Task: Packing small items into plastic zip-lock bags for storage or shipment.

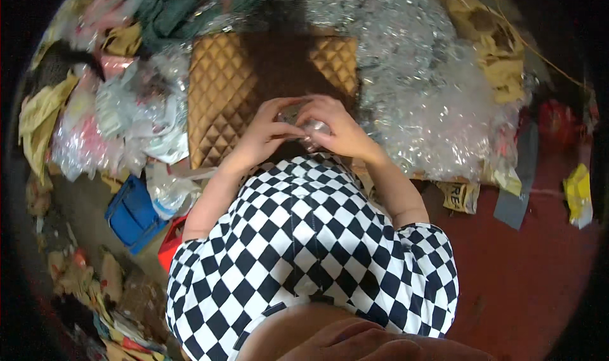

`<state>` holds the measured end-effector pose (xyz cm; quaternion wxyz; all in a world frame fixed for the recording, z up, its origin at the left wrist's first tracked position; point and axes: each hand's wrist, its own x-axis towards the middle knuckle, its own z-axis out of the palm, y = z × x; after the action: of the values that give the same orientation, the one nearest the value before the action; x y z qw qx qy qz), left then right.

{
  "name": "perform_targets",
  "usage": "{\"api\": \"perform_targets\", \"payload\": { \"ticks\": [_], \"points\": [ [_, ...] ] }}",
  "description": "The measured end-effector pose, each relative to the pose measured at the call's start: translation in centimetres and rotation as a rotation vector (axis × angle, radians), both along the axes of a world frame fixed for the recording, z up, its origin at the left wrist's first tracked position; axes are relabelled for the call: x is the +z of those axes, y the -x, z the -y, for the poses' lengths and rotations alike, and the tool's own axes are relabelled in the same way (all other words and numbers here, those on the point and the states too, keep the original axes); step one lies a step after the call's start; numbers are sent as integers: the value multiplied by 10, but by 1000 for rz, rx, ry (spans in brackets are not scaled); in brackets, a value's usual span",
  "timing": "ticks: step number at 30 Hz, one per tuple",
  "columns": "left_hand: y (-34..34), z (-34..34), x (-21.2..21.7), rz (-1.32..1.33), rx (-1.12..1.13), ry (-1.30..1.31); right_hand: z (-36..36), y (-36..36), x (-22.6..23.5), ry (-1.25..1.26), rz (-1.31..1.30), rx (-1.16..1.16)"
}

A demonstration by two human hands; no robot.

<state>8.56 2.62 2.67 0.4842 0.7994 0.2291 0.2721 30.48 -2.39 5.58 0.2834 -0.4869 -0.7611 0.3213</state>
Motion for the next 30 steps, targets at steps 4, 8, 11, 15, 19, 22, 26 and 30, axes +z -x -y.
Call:
{"api": "perform_targets", "payload": {
  "ticks": [4,8,11,15,19,22,26,30],
  "points": [
    [-19,-14,-5,-29,-119,11,11,-21,19,-97,185,-14],
    [-53,-43,-8,-5,54,-51,-1,-58,7,-177,345,-174],
    [-69,-47,-18,-80,351,-240,11,-122,32,-168,225,-464],
    [-50,-9,-104,-534,-197,-346,54,-215,20,-140,37,-992],
    [-29,12,-177,-442,-183,-598,115,-322,-53,57,41,-1295],
    [-17,10,-160,-443,-205,-526,77,-290,-51,-379,698,-1468],
    [-35,2,-161,-554,-233,-372,-28,-310,-42,-362,740,-871],
    [-53,-8,-116,-679,-350,-223,-70,-367,-108,-166,1106,-661]
  ]
}}
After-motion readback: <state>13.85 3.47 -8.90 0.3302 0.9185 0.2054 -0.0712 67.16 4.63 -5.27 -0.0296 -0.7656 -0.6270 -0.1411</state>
